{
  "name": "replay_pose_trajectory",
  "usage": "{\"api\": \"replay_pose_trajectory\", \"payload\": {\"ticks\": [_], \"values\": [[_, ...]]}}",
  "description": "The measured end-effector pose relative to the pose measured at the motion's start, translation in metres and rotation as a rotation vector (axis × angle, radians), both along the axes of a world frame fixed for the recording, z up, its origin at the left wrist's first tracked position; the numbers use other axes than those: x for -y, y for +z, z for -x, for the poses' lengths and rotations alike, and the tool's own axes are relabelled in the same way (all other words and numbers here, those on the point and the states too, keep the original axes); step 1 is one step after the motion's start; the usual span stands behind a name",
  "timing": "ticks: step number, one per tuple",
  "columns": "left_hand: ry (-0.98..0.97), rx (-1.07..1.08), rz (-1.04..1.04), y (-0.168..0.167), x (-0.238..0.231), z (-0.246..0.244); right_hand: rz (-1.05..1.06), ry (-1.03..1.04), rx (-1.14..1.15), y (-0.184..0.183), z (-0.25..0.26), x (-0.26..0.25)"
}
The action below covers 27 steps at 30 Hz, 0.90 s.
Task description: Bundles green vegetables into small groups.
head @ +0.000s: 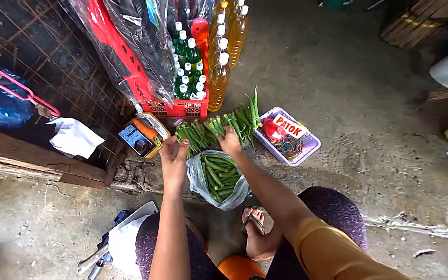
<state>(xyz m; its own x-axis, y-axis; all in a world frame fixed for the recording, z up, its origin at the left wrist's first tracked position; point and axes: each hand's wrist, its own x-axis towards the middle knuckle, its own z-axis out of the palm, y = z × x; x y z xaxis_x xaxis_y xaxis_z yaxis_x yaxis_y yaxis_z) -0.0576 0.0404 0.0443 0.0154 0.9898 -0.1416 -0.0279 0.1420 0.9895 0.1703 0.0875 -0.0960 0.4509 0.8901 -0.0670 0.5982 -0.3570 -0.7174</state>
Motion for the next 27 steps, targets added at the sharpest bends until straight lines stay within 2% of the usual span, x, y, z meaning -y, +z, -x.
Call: {"api": "replay_pose_trajectory", "payload": {"ticks": [4,6,8,11,14,19,23,25,27], "values": [[-0.227,-0.122,-0.078,-0.004,0.003,-0.009,-0.559,0.147,-0.086,0.042,0.021,0.053],[-0.332,-0.121,-0.214,-0.008,0.009,-0.018,-0.794,0.217,-0.065,0.058,0.042,0.078],[-0.374,-0.044,-0.369,-0.012,0.016,-0.029,-0.965,0.268,-0.024,0.067,0.062,0.093],[-0.420,0.169,-0.480,-0.011,0.025,-0.039,-1.097,0.252,0.065,0.070,0.080,0.099],[-0.447,0.270,-0.549,-0.014,0.026,-0.040,-1.096,0.237,0.094,0.069,0.082,0.100],[-0.457,0.267,-0.526,-0.017,0.023,-0.034,-1.056,0.324,0.043,0.069,0.073,0.103],[-0.371,0.179,-0.331,-0.014,0.023,-0.028,-0.875,0.401,-0.074,0.069,0.071,0.109],[-0.285,0.149,-0.143,-0.010,0.020,-0.025,-0.712,0.408,-0.262,0.076,0.073,0.114],[-0.296,0.200,0.021,-0.008,0.016,-0.019,-0.481,0.342,-0.518,0.093,0.077,0.120]]}}
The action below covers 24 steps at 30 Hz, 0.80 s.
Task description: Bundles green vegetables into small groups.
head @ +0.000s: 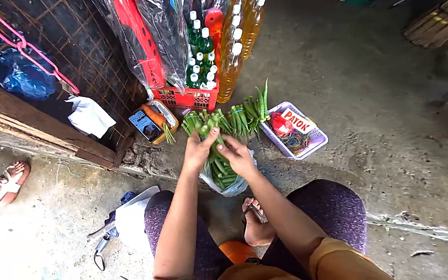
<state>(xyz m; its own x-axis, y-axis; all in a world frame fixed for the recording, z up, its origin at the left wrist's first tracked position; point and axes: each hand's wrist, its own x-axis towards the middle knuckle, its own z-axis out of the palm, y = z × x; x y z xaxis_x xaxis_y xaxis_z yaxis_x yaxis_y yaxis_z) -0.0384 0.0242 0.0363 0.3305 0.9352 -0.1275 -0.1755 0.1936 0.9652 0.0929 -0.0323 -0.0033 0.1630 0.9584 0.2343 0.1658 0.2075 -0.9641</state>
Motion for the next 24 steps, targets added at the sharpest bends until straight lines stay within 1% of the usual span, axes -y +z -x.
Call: {"api": "replay_pose_trajectory", "payload": {"ticks": [1,3,4,6,7,9,11,13,15,17,18,20,22,24], "values": [[-0.028,0.021,0.065,0.001,-0.001,0.003,0.116,0.021,-0.104,0.007,0.001,0.002],[-0.065,0.079,0.148,0.003,-0.004,0.006,0.234,0.063,-0.213,0.015,-0.001,0.002],[-0.073,0.103,0.169,0.004,-0.005,0.006,0.261,0.095,-0.222,0.016,-0.004,0.000],[-0.056,0.145,0.148,0.004,-0.004,0.008,0.296,0.154,-0.200,0.013,-0.015,-0.005],[-0.032,0.175,0.124,0.004,-0.005,0.011,0.288,0.154,-0.192,0.007,-0.024,-0.009],[0.066,0.282,0.088,0.003,-0.013,0.019,0.265,0.080,-0.147,-0.011,-0.038,-0.019],[0.182,0.349,0.068,0.003,-0.021,0.029,0.391,0.035,0.024,-0.033,-0.050,-0.023],[0.253,0.400,0.064,0.004,-0.026,0.036,0.592,0.102,0.287,-0.060,-0.053,-0.021],[0.292,0.386,0.114,0.005,-0.025,0.037,0.753,0.176,0.528,-0.091,-0.045,-0.011],[0.285,0.370,0.171,0.005,-0.022,0.038,0.876,0.208,0.686,-0.112,-0.034,-0.002],[0.258,0.378,0.189,0.004,-0.022,0.039,0.904,0.218,0.717,-0.115,-0.032,0.000],[0.214,0.394,0.193,0.004,-0.022,0.044,0.877,0.214,0.686,-0.119,-0.033,0.003],[0.148,0.426,0.128,0.002,-0.022,0.049,0.797,0.137,0.616,-0.118,-0.036,0.004],[0.071,0.487,0.038,0.004,-0.023,0.051,0.741,0.031,0.606,-0.114,-0.038,-0.003]]}}
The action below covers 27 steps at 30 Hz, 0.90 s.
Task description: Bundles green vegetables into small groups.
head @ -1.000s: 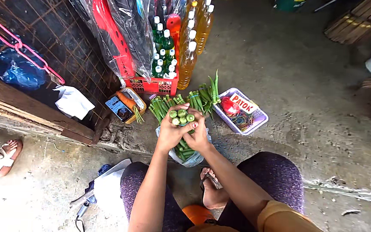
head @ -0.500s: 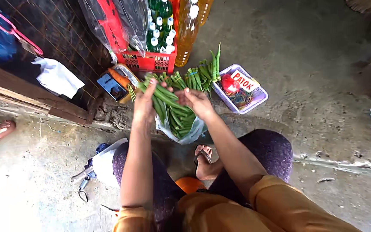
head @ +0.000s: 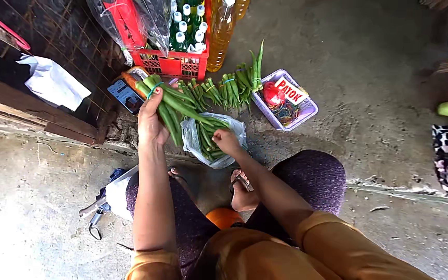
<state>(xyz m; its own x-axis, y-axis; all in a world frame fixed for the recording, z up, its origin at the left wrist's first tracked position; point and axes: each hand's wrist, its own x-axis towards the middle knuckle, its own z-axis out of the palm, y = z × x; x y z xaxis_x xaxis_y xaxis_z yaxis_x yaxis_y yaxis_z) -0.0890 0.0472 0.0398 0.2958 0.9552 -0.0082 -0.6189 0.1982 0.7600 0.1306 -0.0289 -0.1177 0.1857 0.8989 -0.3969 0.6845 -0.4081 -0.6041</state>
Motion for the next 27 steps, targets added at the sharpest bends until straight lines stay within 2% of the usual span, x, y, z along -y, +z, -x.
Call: {"api": "replay_pose_trajectory", "payload": {"ticks": [3,6,7,9,11,13,15,17,19,22,23,25,27], "values": [[-0.052,0.069,-0.088,-0.001,0.004,-0.001,-0.033,0.016,0.130,-0.004,0.005,-0.022],[-0.122,0.108,-0.071,0.002,0.008,-0.003,0.114,0.219,0.302,0.004,0.011,-0.042],[-0.139,0.126,-0.058,0.002,0.007,-0.003,0.143,0.233,0.307,0.010,0.009,-0.046],[-0.144,0.139,-0.010,0.001,0.006,-0.004,0.097,0.135,0.220,0.026,0.003,-0.047],[-0.147,0.110,0.028,0.003,0.005,-0.003,-0.204,-0.049,0.060,0.048,-0.006,-0.031],[-0.175,0.085,0.049,0.001,0.005,-0.004,-0.727,-0.151,-0.080,0.076,-0.008,-0.009],[-0.232,0.081,0.036,-0.005,0.004,-0.006,-1.131,-0.010,-0.102,0.115,-0.006,0.003],[-0.298,0.054,-0.024,-0.009,0.007,-0.012,-1.274,0.226,0.014,0.155,0.004,0.010],[-0.347,0.049,-0.080,-0.010,0.011,-0.019,-1.275,0.423,0.154,0.177,0.018,0.006],[-0.337,0.008,-0.094,-0.010,0.019,-0.028,-1.116,0.619,0.267,0.186,0.027,-0.002],[-0.312,-0.024,-0.083,-0.008,0.021,-0.028,-1.064,0.636,0.215,0.187,0.027,-0.002],[-0.271,-0.101,-0.077,-0.002,0.024,-0.027,-0.985,0.591,-0.027,0.190,0.021,-0.001],[-0.240,-0.134,-0.072,0.002,0.025,-0.026,-1.000,0.559,-0.215,0.192,0.013,-0.005]]}}
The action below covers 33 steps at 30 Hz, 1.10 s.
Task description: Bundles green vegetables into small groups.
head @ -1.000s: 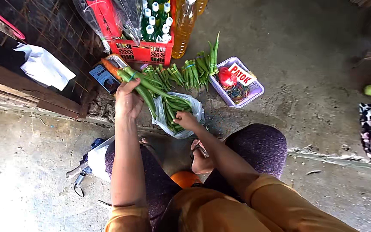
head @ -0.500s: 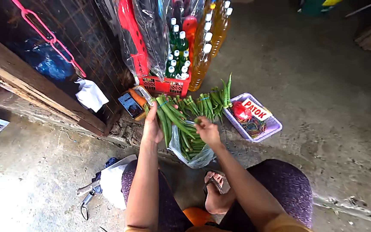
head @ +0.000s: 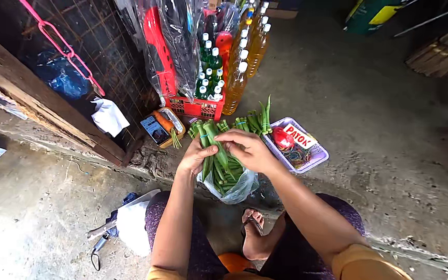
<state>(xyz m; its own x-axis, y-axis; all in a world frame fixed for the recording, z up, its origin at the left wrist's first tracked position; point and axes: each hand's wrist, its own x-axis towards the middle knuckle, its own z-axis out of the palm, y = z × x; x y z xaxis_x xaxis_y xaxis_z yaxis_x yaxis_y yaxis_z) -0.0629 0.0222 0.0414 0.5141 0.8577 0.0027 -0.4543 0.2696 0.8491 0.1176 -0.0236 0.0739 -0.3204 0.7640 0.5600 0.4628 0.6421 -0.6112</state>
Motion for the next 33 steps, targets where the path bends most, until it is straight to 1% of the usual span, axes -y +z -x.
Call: {"api": "replay_pose_trajectory", "payload": {"ticks": [2,4,6,9,11,14,16,18,20,23,25,26,30,32,33], "values": [[0.007,0.019,0.022,0.000,0.002,-0.001,0.015,0.025,0.015,0.003,-0.003,-0.003],[-0.004,0.059,0.041,-0.005,0.003,-0.001,0.082,0.041,0.070,0.005,0.001,-0.004],[-0.001,0.070,0.038,-0.007,0.005,-0.002,0.122,0.036,0.057,0.006,0.007,-0.004],[0.022,0.073,0.073,-0.006,0.007,-0.003,0.191,-0.048,-0.026,0.005,0.016,-0.004],[0.014,0.051,0.076,-0.003,0.007,-0.002,0.202,-0.125,-0.032,0.006,0.018,-0.009],[-0.029,-0.047,0.009,-0.002,0.004,-0.001,0.146,-0.163,0.097,0.010,0.019,-0.016],[-0.087,-0.147,-0.059,-0.003,0.002,0.000,0.104,-0.165,0.203,0.013,0.021,-0.015],[-0.114,-0.243,-0.078,-0.004,0.000,-0.002,0.071,-0.192,0.295,0.010,0.023,-0.014],[-0.101,-0.290,-0.065,-0.006,0.001,-0.005,0.011,-0.267,0.379,0.003,0.027,-0.010],[-0.063,-0.337,-0.052,-0.006,0.003,-0.009,-0.138,-0.391,0.474,-0.008,0.036,-0.003],[-0.054,-0.382,-0.065,-0.008,0.004,-0.011,-0.169,-0.380,0.527,-0.011,0.034,-0.004],[-0.055,-0.404,-0.076,-0.010,0.003,-0.012,-0.104,-0.339,0.528,-0.010,0.030,-0.005],[-0.115,-0.489,-0.133,-0.012,0.002,-0.009,0.454,-0.141,0.390,0.015,0.010,-0.017],[-0.157,-0.538,-0.138,-0.008,0.003,-0.008,0.689,-0.108,0.176,0.019,0.002,-0.023],[-0.169,-0.572,-0.136,-0.008,0.004,-0.010,0.760,-0.108,0.057,0.017,-0.002,-0.024]]}}
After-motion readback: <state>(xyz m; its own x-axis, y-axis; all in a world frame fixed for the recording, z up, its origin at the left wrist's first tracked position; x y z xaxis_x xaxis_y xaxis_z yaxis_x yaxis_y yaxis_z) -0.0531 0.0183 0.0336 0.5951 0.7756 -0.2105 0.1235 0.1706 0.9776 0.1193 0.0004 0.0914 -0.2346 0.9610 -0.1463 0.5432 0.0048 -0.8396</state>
